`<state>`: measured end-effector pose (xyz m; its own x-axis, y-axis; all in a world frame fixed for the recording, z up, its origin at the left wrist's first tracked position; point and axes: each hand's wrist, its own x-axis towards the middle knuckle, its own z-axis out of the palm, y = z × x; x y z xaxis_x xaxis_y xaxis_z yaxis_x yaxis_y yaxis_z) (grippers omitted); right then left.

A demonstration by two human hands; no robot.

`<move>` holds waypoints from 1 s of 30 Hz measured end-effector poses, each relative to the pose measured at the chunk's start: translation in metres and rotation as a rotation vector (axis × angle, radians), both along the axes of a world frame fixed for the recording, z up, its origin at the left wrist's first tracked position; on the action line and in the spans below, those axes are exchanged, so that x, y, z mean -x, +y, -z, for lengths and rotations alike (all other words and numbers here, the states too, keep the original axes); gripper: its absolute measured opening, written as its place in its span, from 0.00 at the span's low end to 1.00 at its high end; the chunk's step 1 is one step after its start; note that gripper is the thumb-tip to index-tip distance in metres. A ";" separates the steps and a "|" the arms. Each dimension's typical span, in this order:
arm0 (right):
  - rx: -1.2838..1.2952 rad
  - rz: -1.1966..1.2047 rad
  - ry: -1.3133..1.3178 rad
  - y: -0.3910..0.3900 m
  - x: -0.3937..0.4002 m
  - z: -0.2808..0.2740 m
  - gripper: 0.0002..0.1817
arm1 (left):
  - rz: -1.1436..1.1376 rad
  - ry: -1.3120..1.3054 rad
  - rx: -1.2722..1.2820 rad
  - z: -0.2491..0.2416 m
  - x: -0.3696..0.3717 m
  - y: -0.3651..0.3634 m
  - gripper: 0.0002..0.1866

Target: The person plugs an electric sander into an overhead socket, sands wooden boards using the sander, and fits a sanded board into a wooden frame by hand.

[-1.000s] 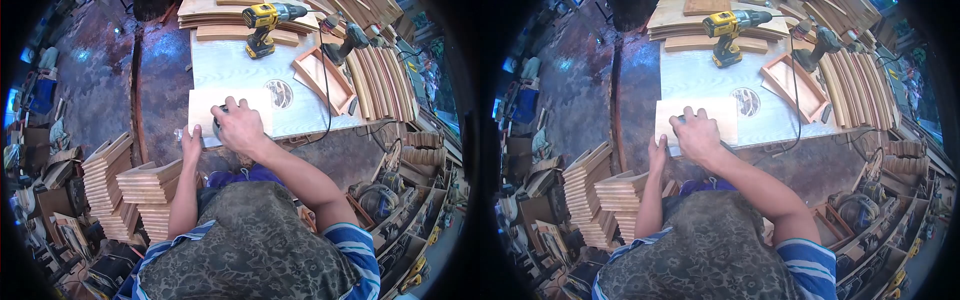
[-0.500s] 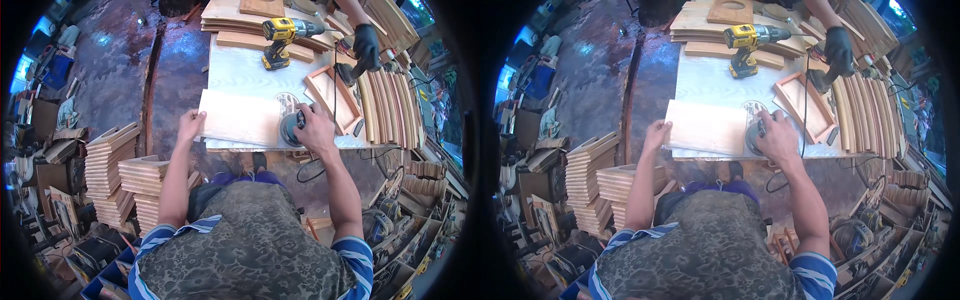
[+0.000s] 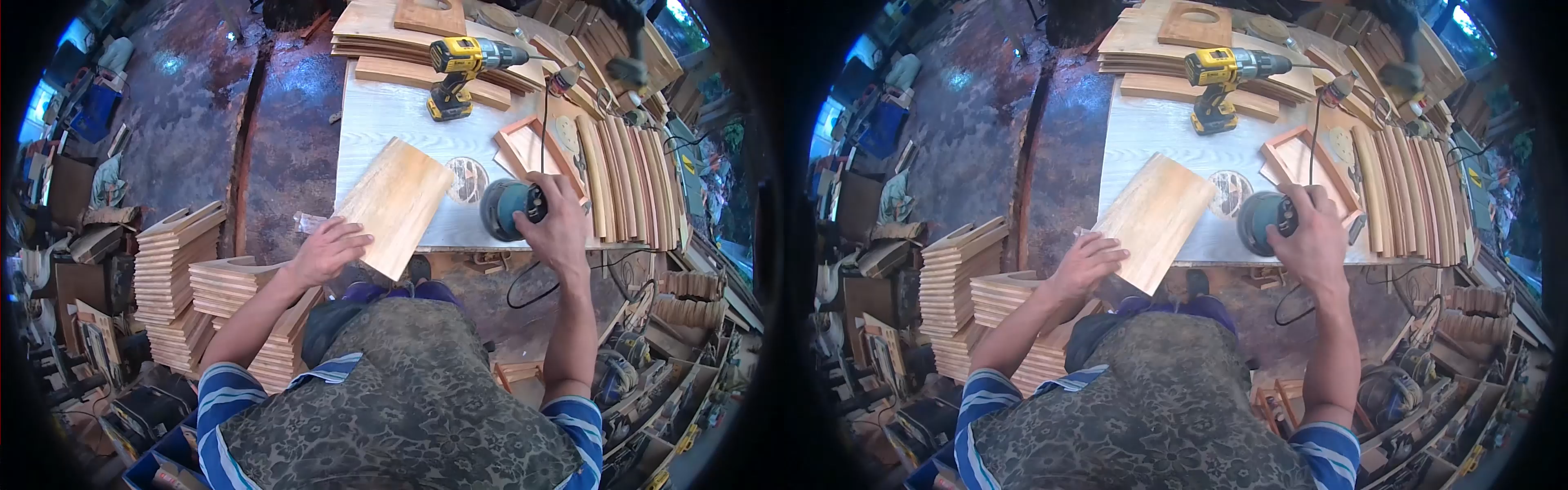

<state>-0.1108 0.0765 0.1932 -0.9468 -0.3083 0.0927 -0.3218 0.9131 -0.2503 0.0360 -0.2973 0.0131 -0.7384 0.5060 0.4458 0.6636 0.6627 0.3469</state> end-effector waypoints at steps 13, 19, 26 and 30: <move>-0.058 -0.380 -0.120 -0.142 0.040 0.073 0.30 | -1.128 -0.545 -1.139 0.087 0.021 0.038 0.42; -0.140 -0.463 -0.121 -0.179 0.032 0.086 0.29 | -1.147 -0.622 -0.946 0.080 0.040 0.048 0.42; -0.082 -0.528 -0.029 -0.216 0.080 0.096 0.25 | -1.087 -0.624 -0.982 0.083 0.040 0.039 0.40; -0.111 -0.543 -0.021 -0.236 0.104 0.097 0.26 | -1.012 -0.588 -1.016 0.105 0.043 0.031 0.39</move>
<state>-0.2143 -0.1594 0.0960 -0.6505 -0.7593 0.0145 -0.7495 0.6388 -0.1738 -0.0073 -0.2667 -0.0917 -0.7618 -0.6207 -0.1856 -0.2877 0.0675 0.9553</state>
